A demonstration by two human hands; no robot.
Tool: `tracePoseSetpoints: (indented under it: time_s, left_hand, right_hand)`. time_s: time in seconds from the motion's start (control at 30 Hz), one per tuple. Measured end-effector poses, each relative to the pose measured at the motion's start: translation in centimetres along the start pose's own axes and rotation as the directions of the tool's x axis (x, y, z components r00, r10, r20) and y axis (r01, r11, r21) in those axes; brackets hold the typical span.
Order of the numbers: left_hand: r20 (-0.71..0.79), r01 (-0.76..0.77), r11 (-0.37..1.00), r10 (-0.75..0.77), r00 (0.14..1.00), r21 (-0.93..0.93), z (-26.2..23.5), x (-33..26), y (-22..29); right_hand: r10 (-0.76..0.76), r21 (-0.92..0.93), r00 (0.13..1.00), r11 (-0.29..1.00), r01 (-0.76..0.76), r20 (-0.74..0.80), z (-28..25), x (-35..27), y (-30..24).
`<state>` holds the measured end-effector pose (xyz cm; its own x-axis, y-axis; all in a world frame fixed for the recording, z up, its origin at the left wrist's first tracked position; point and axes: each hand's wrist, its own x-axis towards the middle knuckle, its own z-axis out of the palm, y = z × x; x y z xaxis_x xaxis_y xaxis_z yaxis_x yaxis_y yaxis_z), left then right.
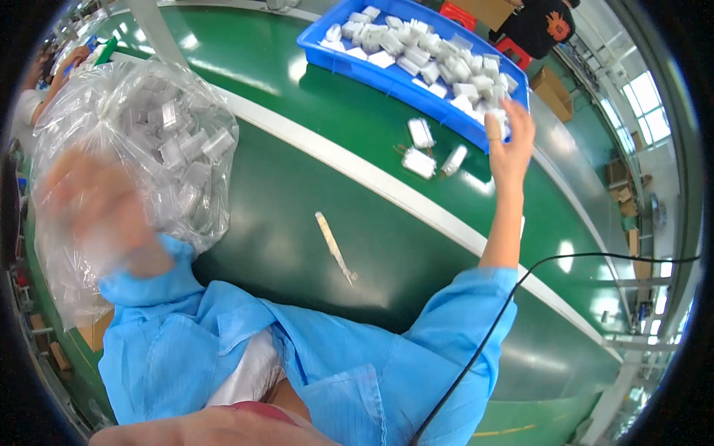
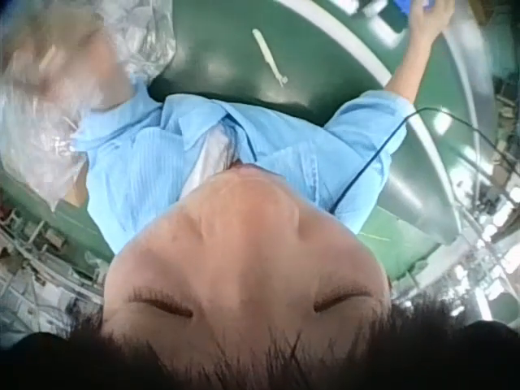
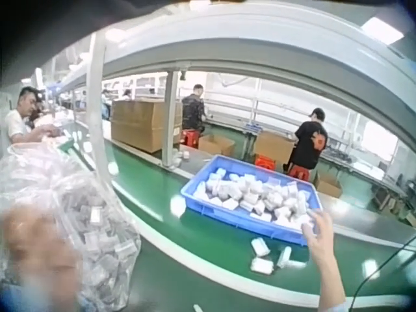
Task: The person assembles small white plastic components with wires by hand at a factory workbench, using a metal pick tool to manipulate internal components into plastic housings.
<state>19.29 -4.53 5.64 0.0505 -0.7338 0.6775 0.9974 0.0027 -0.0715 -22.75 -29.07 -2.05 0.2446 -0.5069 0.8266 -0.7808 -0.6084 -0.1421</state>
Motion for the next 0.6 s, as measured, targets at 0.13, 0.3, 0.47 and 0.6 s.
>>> tracePoseSetpoints:
  time_s: [0.13, 0.3, 0.47, 0.6]
  left_hand:
    - [-0.791, 0.471, 0.800, 0.009, 0.612, 0.373, -15.8, -2.2, -4.1]
    - [-0.863, 0.581, 0.797, -0.165, 0.477, 0.168, -20.2, -4.3, -4.2]
    - [-0.831, 0.604, 0.771, -0.194, 0.521, 0.199, -21.2, -4.2, -3.7]
    - [-0.727, 0.619, 0.710, -0.223, 0.650, 0.336, -22.0, -4.4, -4.1]
  right_hand:
    - [0.140, -0.166, 0.974, 0.980, -0.111, 0.178, 3.4, -4.7, 7.3]
    - [0.259, -0.291, 0.934, 0.939, -0.183, 0.246, 4.1, -4.8, 6.3]
    - [0.273, -0.408, 0.950, 0.892, -0.192, 0.150, 6.9, -3.9, 4.3]
    - [0.272, -0.430, 0.960, 0.877, -0.216, 0.073, 8.5, -3.2, 4.1]
